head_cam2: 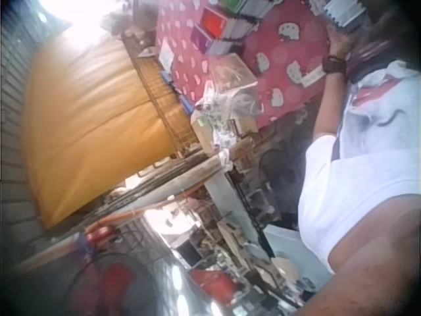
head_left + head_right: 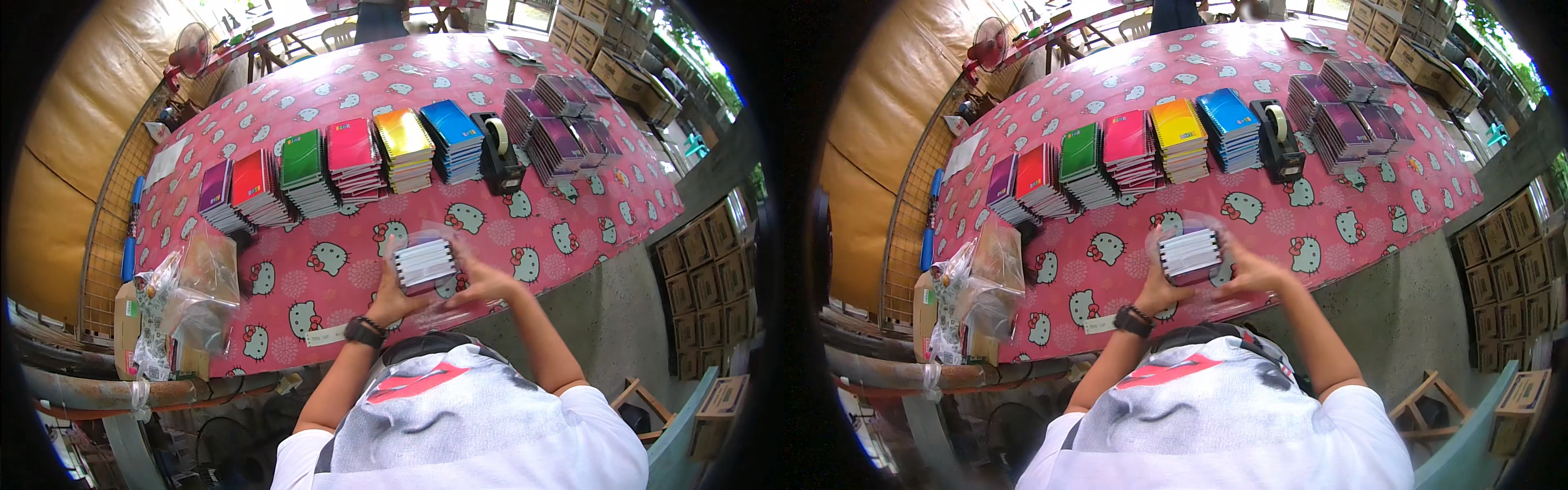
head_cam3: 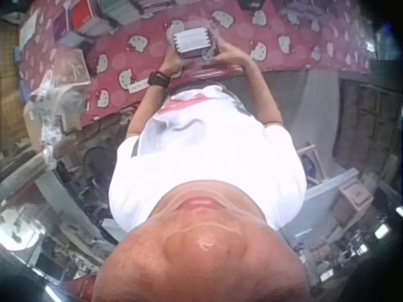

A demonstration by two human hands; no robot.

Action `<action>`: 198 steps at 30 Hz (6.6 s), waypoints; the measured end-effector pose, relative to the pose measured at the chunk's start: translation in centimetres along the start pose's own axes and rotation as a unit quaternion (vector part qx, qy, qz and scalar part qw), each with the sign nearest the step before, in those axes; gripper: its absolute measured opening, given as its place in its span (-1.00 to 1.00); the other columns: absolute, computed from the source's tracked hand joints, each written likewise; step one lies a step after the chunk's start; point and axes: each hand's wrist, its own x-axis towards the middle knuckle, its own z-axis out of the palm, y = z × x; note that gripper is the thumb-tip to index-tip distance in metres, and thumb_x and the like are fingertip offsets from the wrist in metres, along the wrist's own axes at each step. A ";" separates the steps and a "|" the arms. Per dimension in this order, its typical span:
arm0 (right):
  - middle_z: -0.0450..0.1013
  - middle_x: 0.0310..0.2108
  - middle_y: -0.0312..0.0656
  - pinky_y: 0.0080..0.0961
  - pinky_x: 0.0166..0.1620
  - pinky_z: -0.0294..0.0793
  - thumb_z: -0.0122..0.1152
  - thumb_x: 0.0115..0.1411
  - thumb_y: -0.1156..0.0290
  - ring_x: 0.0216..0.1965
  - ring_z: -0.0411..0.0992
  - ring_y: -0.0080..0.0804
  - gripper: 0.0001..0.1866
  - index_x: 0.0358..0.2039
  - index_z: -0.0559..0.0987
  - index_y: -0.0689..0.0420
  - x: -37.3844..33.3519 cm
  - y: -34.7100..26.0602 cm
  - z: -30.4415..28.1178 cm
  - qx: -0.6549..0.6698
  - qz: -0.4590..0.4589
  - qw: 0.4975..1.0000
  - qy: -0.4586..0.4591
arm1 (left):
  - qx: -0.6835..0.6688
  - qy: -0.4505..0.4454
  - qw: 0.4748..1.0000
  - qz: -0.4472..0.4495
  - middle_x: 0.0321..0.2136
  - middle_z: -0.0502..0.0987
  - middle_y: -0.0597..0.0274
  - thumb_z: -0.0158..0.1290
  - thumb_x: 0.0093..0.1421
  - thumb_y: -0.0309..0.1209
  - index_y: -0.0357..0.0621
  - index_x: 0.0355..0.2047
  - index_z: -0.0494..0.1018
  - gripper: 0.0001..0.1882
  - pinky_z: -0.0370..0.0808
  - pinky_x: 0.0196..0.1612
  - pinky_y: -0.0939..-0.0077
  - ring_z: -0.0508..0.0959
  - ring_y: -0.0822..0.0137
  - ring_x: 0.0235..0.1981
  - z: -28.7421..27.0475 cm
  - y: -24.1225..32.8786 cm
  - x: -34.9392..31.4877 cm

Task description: The person repeatedly picks up small spiral-bound notebooks from stacks on a table, places them into clear plastic bags, and seals the bags using a tape dispenser. The person handles notebooks of various colors and places the sealed packages aside.

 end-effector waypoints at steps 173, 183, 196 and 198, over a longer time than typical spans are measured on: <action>0.46 -0.47 -0.29 -0.64 -0.39 0.41 0.34 -0.01 0.39 -0.47 0.39 -0.65 -0.69 -0.22 0.60 0.17 5.5 -1.8 -0.3 0.136 0.066 0.967 0.206 | 0.476 0.087 0.869 0.099 0.10 0.35 0.15 0.12 0.06 -0.22 -0.12 0.13 0.28 -0.38 -0.20 0.29 -0.02 0.27 0.12 0.17 4.0 4.9 0.4; 0.47 -0.34 -0.10 -0.31 -0.09 0.35 0.29 0.04 0.16 -0.21 0.37 -0.21 -0.69 -0.38 0.62 0.17 4.5 11.6 -17.9 -0.157 0.165 0.821 0.524 | 0.508 0.048 0.860 0.031 0.19 0.23 0.27 0.23 -0.14 -0.14 0.12 0.14 0.28 -0.24 -0.25 0.27 -0.20 0.12 0.23 0.26 4.3 4.2 0.2; 0.42 -0.55 -0.36 -0.66 -0.50 0.25 0.25 0.13 0.26 -0.62 0.27 -0.62 -0.78 -0.45 0.56 0.17 2.9 11.6 -12.3 0.244 0.149 0.834 0.473 | 0.512 0.078 0.855 0.034 0.22 0.17 0.16 0.26 -0.17 -0.17 0.13 0.10 0.28 -0.24 -0.29 0.26 -0.24 0.06 0.06 0.29 4.5 4.6 0.5; 0.41 -0.56 -0.39 -0.67 -0.55 0.20 0.24 0.14 0.24 -0.63 0.23 -0.68 -0.78 -0.44 0.55 0.14 2.5 13.1 -11.8 0.381 0.175 0.821 0.387 | 0.508 0.076 0.857 0.024 0.22 0.17 0.15 0.25 -0.17 -0.17 0.12 0.10 0.27 -0.24 -0.28 0.26 -0.25 0.05 0.04 0.29 4.5 4.6 0.4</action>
